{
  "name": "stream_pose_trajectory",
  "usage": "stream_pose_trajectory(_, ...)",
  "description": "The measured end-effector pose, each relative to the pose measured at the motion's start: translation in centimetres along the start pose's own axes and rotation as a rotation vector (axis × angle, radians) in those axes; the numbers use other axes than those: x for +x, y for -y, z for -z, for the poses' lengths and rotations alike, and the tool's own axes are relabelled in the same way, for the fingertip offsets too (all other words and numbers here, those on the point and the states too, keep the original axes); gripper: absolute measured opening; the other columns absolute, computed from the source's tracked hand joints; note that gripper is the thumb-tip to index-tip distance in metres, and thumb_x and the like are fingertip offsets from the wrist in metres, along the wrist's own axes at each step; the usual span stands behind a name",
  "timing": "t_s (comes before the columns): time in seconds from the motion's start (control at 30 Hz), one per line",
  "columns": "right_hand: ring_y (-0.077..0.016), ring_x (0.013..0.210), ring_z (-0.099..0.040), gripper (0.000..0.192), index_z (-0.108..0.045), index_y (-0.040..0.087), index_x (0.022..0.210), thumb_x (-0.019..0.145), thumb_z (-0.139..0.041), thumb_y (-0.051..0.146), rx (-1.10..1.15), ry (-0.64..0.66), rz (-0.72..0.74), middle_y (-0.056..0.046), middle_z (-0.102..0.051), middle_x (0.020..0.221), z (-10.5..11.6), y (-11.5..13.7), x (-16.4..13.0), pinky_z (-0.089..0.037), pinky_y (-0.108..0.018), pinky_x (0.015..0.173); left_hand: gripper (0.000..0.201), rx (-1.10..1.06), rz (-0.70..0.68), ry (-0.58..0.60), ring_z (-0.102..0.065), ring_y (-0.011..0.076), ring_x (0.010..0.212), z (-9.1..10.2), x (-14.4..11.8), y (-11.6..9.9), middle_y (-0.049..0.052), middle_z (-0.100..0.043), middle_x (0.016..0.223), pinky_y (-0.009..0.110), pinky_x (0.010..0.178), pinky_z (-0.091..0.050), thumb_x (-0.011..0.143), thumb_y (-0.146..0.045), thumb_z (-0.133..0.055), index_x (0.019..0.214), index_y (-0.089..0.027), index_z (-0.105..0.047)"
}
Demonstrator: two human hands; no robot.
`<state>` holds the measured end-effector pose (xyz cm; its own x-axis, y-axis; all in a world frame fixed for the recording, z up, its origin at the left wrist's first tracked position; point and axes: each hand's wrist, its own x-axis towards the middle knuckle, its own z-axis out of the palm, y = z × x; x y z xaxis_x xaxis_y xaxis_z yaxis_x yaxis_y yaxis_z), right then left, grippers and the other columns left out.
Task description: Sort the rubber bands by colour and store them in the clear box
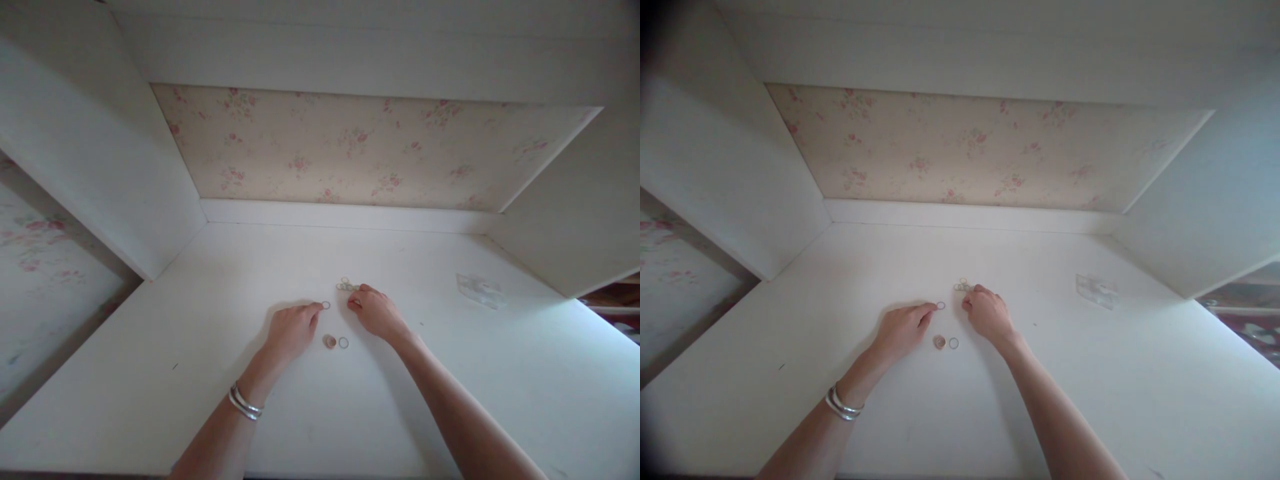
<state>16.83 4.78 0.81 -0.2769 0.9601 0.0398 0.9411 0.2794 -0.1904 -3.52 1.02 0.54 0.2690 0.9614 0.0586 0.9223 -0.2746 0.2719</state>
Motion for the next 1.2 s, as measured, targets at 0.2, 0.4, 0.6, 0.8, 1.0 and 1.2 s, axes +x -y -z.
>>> stream_pose_trajectory(0.2, -0.0195, 0.087, -0.057, 0.02, -0.064, 0.018, 0.085, 0.089, -0.044, 0.017, -0.144, -0.011, 0.101, -0.007, -0.061, 0.097, 0.1, 0.4, -1.1, -0.032, -0.032, 0.07, 0.033, -0.011, -0.004, 0.01, -0.066, 0.0188, 0.092, -0.2, 0.1, 0.0, 0.001, -0.069, 0.106, 0.029, 0.076, -0.047, 0.095, -0.03, -0.036, 0.12, -0.034, -0.056)
stream_pose_trajectory(0.4, -0.0181, 0.085, -0.054, 0.023, -0.06, 0.02, 0.089, 0.095, -0.038, 0.021, -0.015, -0.127, 0.162, -0.004, -0.059, 0.089, 0.1, 1.2, -3.9, -0.031, -0.031, 0.073, 0.033, -0.007, -0.022, -0.005, -0.066, 0.0187, 0.088, -0.2, -0.1, 0.2, -0.001, -0.07, 0.102, 0.029, 0.071, -0.047, 0.095, -0.03, -0.034, 0.12, -0.036, -0.055)
stream_pose_trajectory(0.6, -0.0161, 0.08, -0.051, 0.022, -0.059, 0.021, 0.093, 0.096, -0.037, 0.02, 0.185, -0.122, 0.327, -0.003, -0.057, 0.087, -1.0, 1.2, -6.7, -0.033, -0.03, 0.074, 0.033, -0.017, -0.035, -0.032, -0.067, 0.0179, 0.088, -0.6, 0.0, 0.4, -0.003, -0.07, 0.103, 0.028, 0.069, -0.047, 0.094, -0.028, -0.035, 0.119, -0.037, -0.056)
stream_pose_trajectory(0.8, -0.0164, 0.076, -0.047, 0.021, -0.059, 0.021, 0.095, 0.096, -0.038, 0.022, 0.168, -0.121, 0.41, -0.003, -0.055, 0.086, -1.6, 1.1, -7.2, -0.033, -0.03, 0.071, 0.031, -0.022, -0.029, -0.055, -0.067, 0.0175, 0.087, -0.6, 0.1, 0.2, -0.004, -0.07, 0.103, 0.028, 0.069, -0.047, 0.093, -0.028, -0.038, 0.115, -0.036, -0.059)
stream_pose_trajectory(1.0, -0.0159, 0.074, -0.046, 0.02, -0.058, 0.021, 0.094, 0.095, -0.039, 0.021, 0.176, -0.137, 0.423, -0.003, -0.055, 0.085, -1.7, 1.0, -7.3, -0.033, -0.03, 0.07, 0.03, 0.007, -0.027, -0.056, -0.068, 0.0177, 0.084, -0.6, 0.1, 0.2, -0.004, -0.072, 0.099, 0.027, 0.067, -0.048, 0.093, -0.028, -0.039, 0.113, -0.035, -0.06)
stream_pose_trajectory(1.2, -0.0158, 0.073, -0.047, 0.019, -0.06, 0.022, 0.094, 0.094, -0.041, 0.02, 0.179, -0.147, 0.417, -0.002, -0.056, 0.083, -1.9, 0.9, -7.4, -0.034, -0.029, 0.071, 0.031, 0.007, -0.029, -0.064, -0.068, 0.0167, 0.084, -0.7, 0.1, 0.2, -0.004, -0.071, 0.101, 0.027, 0.07, -0.049, 0.093, -0.027, -0.039, 0.114, -0.036, -0.06)
